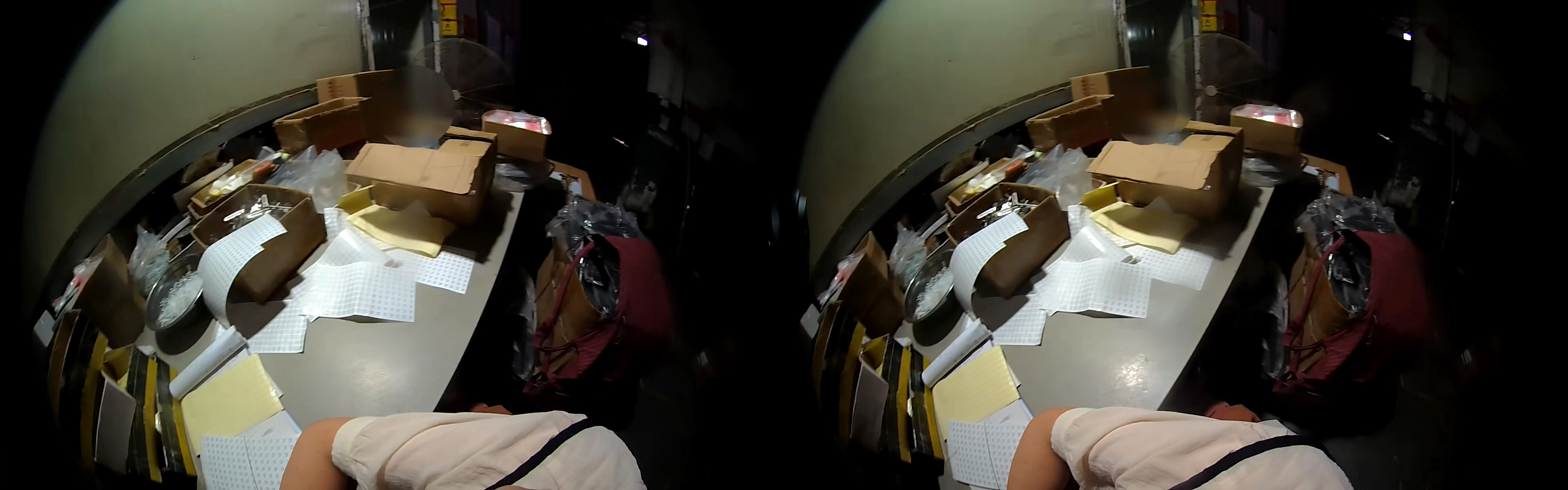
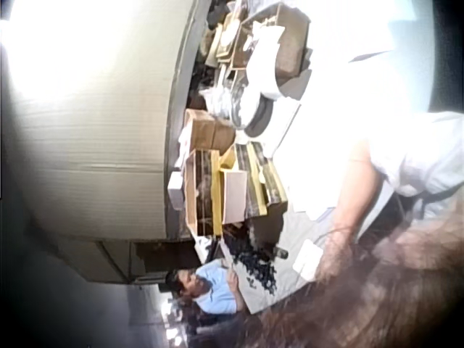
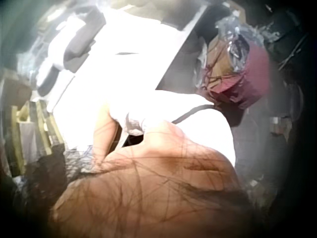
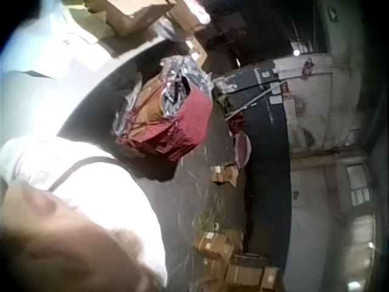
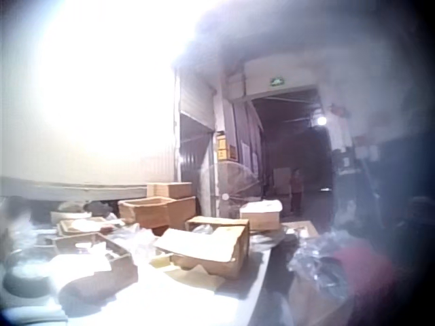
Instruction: The person sits at a cluttered table in a warehouse, sorting small black plastic parts and handling sheets of adhesive labels. They peel labels from backing sheets and place them on a notepad, then open a cardboard box and remove several small plastic bags containing pink items.
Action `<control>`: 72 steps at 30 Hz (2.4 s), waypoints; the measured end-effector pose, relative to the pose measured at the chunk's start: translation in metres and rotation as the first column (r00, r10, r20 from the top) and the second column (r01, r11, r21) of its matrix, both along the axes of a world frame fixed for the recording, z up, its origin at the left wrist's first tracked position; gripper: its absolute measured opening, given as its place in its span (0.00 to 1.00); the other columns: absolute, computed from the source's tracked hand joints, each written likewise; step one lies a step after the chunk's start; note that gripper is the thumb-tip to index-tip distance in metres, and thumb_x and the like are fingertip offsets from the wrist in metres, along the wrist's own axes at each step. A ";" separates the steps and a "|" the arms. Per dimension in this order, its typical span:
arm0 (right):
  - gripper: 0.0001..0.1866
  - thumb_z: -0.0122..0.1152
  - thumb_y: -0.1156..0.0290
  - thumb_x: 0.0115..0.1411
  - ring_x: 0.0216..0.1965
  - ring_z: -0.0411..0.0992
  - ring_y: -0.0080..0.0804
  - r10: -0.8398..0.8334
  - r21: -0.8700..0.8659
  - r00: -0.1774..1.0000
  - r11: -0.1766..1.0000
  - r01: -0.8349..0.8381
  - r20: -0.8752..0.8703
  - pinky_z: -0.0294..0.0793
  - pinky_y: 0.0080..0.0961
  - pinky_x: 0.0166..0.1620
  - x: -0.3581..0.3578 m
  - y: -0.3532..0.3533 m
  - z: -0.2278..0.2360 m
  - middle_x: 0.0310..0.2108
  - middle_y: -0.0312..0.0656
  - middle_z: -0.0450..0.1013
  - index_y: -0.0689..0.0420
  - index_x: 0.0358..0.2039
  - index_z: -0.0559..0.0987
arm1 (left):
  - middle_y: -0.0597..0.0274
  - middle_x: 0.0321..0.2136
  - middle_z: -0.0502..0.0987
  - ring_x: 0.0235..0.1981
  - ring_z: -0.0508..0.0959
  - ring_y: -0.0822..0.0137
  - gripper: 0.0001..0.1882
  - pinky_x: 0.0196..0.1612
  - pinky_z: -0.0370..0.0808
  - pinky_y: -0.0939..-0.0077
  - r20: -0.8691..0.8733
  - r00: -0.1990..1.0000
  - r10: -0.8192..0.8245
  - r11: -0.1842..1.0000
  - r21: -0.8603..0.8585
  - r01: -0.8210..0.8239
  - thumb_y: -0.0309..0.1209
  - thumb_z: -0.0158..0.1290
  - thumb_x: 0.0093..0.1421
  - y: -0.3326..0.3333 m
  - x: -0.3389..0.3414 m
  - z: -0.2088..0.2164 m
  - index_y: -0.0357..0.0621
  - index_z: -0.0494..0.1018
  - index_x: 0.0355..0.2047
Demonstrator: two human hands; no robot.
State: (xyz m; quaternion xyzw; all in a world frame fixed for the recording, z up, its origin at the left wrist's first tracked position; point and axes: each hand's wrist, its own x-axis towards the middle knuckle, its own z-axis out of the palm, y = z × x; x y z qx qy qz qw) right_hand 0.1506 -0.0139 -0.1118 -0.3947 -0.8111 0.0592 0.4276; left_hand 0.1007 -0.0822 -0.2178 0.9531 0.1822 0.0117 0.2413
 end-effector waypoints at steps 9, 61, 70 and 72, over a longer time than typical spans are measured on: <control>0.26 0.61 0.62 0.61 0.57 0.69 0.52 -0.164 -0.078 0.984 0.984 0.159 -0.072 0.66 0.47 0.63 0.023 -0.013 0.001 0.51 0.55 0.73 0.63 0.56 0.72 | 0.44 0.53 0.77 0.54 0.78 0.52 0.27 0.58 0.73 0.59 0.128 0.982 -0.136 0.973 -0.168 0.156 0.43 0.52 0.61 -0.017 0.023 0.026 0.33 0.75 0.52; 0.24 0.65 0.68 0.60 0.41 0.81 0.43 -0.500 -0.271 0.829 0.786 0.556 0.250 0.79 0.35 0.44 0.070 -0.041 0.209 0.46 0.55 0.79 0.63 0.55 0.73 | 0.49 0.40 0.81 0.29 0.84 0.63 0.20 0.27 0.83 0.74 0.365 0.510 0.779 0.380 -0.922 0.079 0.23 0.54 0.64 0.049 -0.198 0.164 0.28 0.67 0.55; 0.34 0.61 0.42 0.61 0.43 0.76 0.56 -0.499 -0.299 0.459 0.369 0.880 0.735 0.76 0.46 0.48 0.143 -0.155 0.135 0.38 0.59 0.77 0.65 0.47 0.74 | 0.42 0.60 0.66 0.58 0.68 0.46 0.36 0.60 0.66 0.52 0.551 0.711 0.436 0.664 0.335 -0.668 0.29 0.62 0.59 0.044 -0.178 0.183 0.31 0.60 0.64; 0.36 0.62 0.44 0.61 0.45 0.76 0.55 -0.454 -0.279 0.430 0.362 0.889 0.781 0.76 0.44 0.51 0.138 -0.173 0.116 0.42 0.59 0.76 0.66 0.54 0.73 | 0.43 0.63 0.63 0.63 0.60 0.42 0.36 0.63 0.57 0.45 0.531 0.731 0.429 0.680 0.343 -0.648 0.30 0.59 0.57 0.029 -0.166 0.186 0.32 0.60 0.64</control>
